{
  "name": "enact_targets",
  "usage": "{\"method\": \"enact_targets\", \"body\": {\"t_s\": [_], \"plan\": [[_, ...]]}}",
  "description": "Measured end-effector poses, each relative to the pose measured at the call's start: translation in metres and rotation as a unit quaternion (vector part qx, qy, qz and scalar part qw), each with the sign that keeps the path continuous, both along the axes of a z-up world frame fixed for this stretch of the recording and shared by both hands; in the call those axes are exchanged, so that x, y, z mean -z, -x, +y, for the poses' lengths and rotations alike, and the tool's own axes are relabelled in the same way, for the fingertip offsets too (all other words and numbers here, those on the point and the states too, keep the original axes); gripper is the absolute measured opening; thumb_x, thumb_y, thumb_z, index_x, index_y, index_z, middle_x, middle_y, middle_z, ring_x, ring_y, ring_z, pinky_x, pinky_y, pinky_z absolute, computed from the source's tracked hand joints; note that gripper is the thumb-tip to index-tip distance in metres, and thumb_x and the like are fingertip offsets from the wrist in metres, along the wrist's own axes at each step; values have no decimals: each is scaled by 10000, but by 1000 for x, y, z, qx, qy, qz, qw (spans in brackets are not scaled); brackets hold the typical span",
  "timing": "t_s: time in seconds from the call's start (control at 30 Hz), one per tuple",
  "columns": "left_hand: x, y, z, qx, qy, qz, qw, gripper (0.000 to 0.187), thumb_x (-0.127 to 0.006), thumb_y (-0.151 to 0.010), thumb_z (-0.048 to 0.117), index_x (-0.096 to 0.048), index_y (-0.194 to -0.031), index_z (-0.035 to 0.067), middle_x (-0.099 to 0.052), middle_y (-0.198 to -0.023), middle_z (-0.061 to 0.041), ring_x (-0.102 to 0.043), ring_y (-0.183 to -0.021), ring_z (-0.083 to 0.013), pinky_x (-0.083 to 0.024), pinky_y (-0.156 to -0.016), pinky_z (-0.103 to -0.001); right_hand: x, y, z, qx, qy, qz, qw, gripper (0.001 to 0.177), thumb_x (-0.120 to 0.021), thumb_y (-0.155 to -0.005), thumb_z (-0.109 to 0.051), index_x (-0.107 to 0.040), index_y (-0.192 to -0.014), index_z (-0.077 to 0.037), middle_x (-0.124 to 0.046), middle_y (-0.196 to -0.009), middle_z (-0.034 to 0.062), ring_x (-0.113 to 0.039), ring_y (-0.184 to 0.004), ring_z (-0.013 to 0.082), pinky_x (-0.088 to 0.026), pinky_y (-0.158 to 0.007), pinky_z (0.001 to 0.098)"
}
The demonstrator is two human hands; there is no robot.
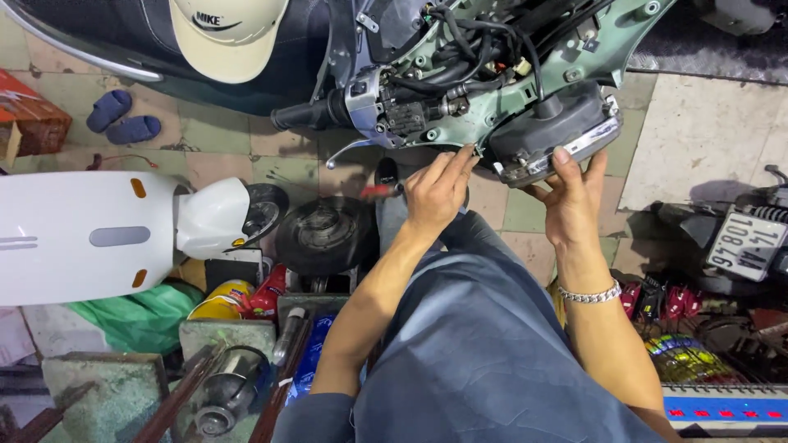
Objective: Disassembling a scooter's front headlight assembly and applying glue to internal components.
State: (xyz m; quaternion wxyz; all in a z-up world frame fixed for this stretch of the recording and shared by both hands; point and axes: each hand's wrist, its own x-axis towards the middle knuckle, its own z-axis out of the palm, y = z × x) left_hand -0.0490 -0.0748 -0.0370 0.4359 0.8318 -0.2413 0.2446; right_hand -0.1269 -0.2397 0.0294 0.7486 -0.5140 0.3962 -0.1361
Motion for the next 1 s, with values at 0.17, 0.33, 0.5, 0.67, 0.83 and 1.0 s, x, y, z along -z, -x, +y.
{"method": "enact_targets", "body": {"t_s": [0.17, 0.33, 0.5, 0.67, 0.83, 1.0], "plan": [[-12, -5, 1, 6, 15, 5, 1000, 153, -726, -964, 231, -757, -1100, 168, -675, -827, 6, -699, -663, -185, -574, -587, -260, -6, -1, -2, -16, -7, 2, 1000, 896, -807, -948, -352, -198, -1580, -168, -523, -1262, 126, -750, -996, 263, -665, -816, 562], [-18, -20, 9, 26, -45, -59, 997, 109, -736, -948, 224, -748, -1032, 156, -642, -811, -19, -631, -656, -202, -563, -608, -271, -5, 0, -4, -30, 6, 3, 1000, 856, -810, -946, -365, -232, -1550, -180, -472, -1230, 109, -722, -1007, 273, -655, -821, 558], [-48, -27, 12, 103, 71, 28, 992, 131, -773, -924, 201, -757, -1029, 123, -673, -851, -7, -674, -730, -200, -567, -620, -267, -7, -1, -4, -52, 22, -2, 998, 798, -772, -972, -364, -247, -1540, -171, -455, -1201, 101, -712, -983, 276, -636, -799, 569], [-26, -19, 5, 89, 85, 25, 992, 93, -775, -914, 136, -753, -1001, 112, -683, -869, -24, -682, -742, -218, -584, -669, -287, -15, -4, -1, -48, 18, 2, 999, 792, -771, -970, -356, -249, -1537, -176, -453, -1179, 91, -718, -963, 265, -654, -784, 535], [-34, -23, 9, 111, 109, 65, 986, 116, -799, -877, 106, -737, -975, 96, -672, -840, -18, -699, -747, -220, -590, -676, -302, -19, -7, 0, -36, 3, 9, 999, 809, -783, -944, -351, -251, -1527, -171, -454, -1166, 91, -728, -949, 261, -679, -776, 498], [-25, -19, 6, 85, 51, 35, 994, 142, -803, -855, 131, -725, -972, 115, -654, -853, -20, -706, -782, -208, -593, -699, -286, -15, -5, -3, -44, 4, 5, 999, 801, -782, -958, -355, -243, -1520, -166, -440, -1185, 100, -709, -975, 263, -661, -799, 519]]}}
